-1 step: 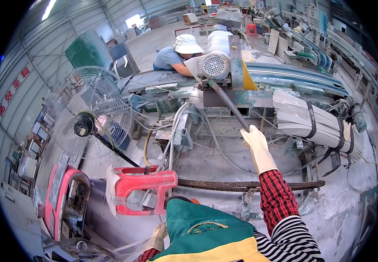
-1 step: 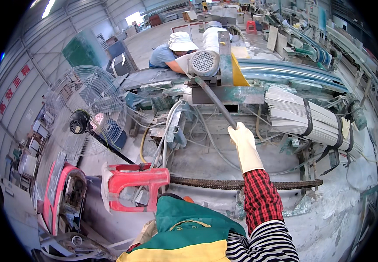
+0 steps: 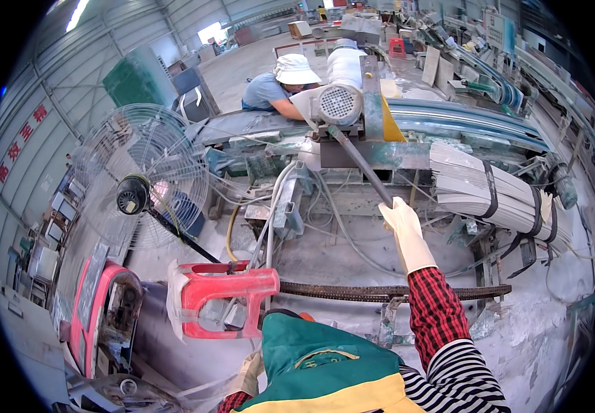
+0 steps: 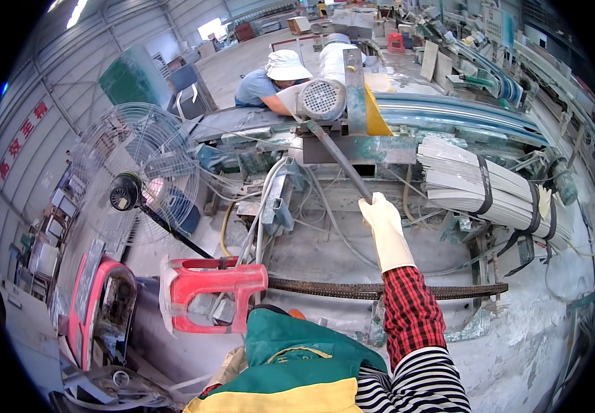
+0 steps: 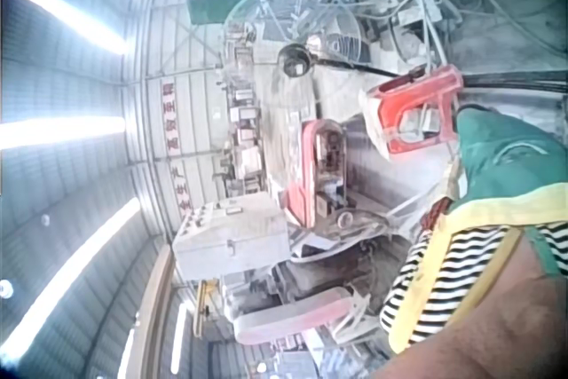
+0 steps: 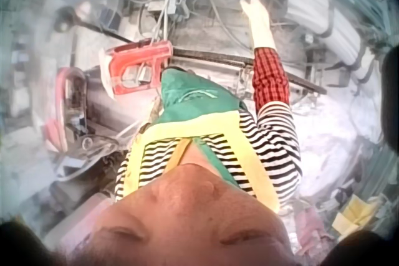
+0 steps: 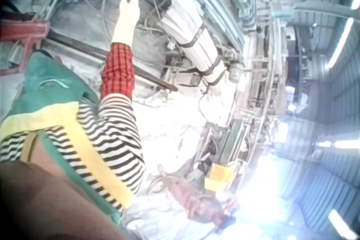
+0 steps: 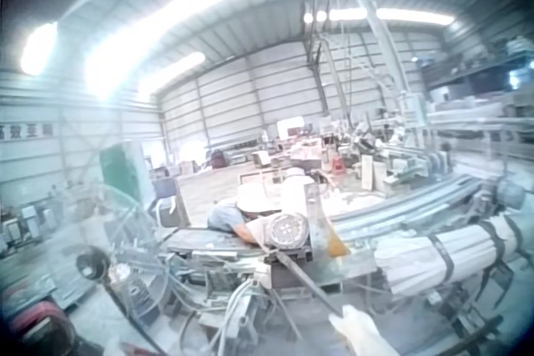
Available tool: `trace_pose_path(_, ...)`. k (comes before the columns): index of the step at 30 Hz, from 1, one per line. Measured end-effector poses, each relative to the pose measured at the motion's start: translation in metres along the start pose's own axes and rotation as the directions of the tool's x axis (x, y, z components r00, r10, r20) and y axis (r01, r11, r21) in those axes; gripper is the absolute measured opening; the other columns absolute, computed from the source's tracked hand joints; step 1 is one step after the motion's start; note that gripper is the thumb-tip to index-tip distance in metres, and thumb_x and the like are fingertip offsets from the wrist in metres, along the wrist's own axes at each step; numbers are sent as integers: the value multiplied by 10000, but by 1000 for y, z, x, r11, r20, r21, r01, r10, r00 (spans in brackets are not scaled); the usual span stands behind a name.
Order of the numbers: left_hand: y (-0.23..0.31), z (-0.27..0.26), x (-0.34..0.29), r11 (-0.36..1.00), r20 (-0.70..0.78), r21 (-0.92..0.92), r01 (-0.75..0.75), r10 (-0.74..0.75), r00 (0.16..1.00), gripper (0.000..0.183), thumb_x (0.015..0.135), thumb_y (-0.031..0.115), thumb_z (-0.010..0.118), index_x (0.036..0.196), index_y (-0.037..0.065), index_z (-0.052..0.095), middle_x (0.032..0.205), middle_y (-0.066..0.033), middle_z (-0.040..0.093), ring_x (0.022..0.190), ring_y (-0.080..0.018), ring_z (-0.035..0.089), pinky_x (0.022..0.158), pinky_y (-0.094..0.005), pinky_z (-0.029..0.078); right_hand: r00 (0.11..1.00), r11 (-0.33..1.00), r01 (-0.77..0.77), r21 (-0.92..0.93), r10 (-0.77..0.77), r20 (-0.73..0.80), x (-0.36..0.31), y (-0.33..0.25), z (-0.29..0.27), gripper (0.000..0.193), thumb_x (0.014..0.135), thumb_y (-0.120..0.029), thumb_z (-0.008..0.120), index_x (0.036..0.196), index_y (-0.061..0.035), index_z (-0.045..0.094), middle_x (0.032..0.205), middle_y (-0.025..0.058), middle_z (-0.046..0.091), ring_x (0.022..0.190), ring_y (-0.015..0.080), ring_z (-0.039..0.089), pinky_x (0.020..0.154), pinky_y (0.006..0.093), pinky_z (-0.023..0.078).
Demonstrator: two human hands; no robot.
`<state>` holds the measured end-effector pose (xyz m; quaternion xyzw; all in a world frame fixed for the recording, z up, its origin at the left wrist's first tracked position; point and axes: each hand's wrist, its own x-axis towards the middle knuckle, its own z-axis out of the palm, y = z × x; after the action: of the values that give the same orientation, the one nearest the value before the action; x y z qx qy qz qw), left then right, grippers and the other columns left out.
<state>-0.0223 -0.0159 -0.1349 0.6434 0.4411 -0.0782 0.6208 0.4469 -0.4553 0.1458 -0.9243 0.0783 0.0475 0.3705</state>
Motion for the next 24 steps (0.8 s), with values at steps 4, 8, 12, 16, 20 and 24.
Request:
trace_pose_path(4, -8, 0, -12, 996, -79, 66, -67, 72, 994, 490, 940, 546, 601, 1051, 78, 696, 775, -43, 637, 631, -172, 575, 532, -371, 442, 1000, 1000, 3, 11, -3, 18, -2, -3, -2, 452, 882, -432, 509, 1083, -55, 655, 963, 228, 722, 962, 401, 696, 873, 476, 526)
trace_pose_path(8, -5, 9, -21, 999, -16, -38, 26, -26, 1000, 430, 966, 460, 596, 1252, 142, 626, 715, -4, 603, 542, -121, 486, 447, -325, 387, 1000, 999, 13, -34, -13, 0, 0, 3, -1, 461, 894, -428, 506, 1097, -36, 637, 1016, 254, 709, 985, 411, 688, 884, 486, 526)
trace_pose_path(12, -43, -6, 1, 994, -1, 110, -25, 25, 1000, 532, 976, 489, 563, 1386, 148, 560, 771, -20, 637, 557, -125, 498, 463, -327, 407, 1000, 997, 27, -70, -27, 2, -2, -1, -3, 464, 911, -419, 490, 1122, -27, 617, 1044, 268, 699, 995, 418, 684, 899, 491, 523)
trace_pose_path(16, -83, -17, 15, 989, -95, 150, -14, 29, 995, 497, 982, 471, 576, 1337, 122, 580, 779, -2, 621, 591, -124, 506, 498, -325, 410, 997, 990, 76, -118, -80, -24, -15, -12, -5, 450, 925, -408, 478, 1130, -32, 617, 1087, 272, 688, 1024, 415, 677, 905, 493, 523)
trace_pose_path(20, -60, -5, -2, 999, -41, 46, 23, -21, 999, 498, 987, 456, 575, 1350, 116, 567, 850, -24, 630, 654, -148, 539, 559, -332, 437, 990, 972, 132, -192, -139, -22, -21, -8, -15, 434, 938, -393, 468, 1135, -37, 619, 1154, 271, 660, 1062, 407, 668, 907, 503, 525)
trace_pose_path(24, -46, -5, -19, 999, -32, 5, 44, -44, 999, 499, 991, 441, 575, 1364, 110, 554, 920, -46, 640, 717, -171, 572, 619, -340, 464, 974, 935, 225, -274, -226, 29, -28, -8, -19, 430, 959, -397, 452, 1160, -49, 604, 1185, 242, 643, 1062, 397, 671, 903, 521, 526)
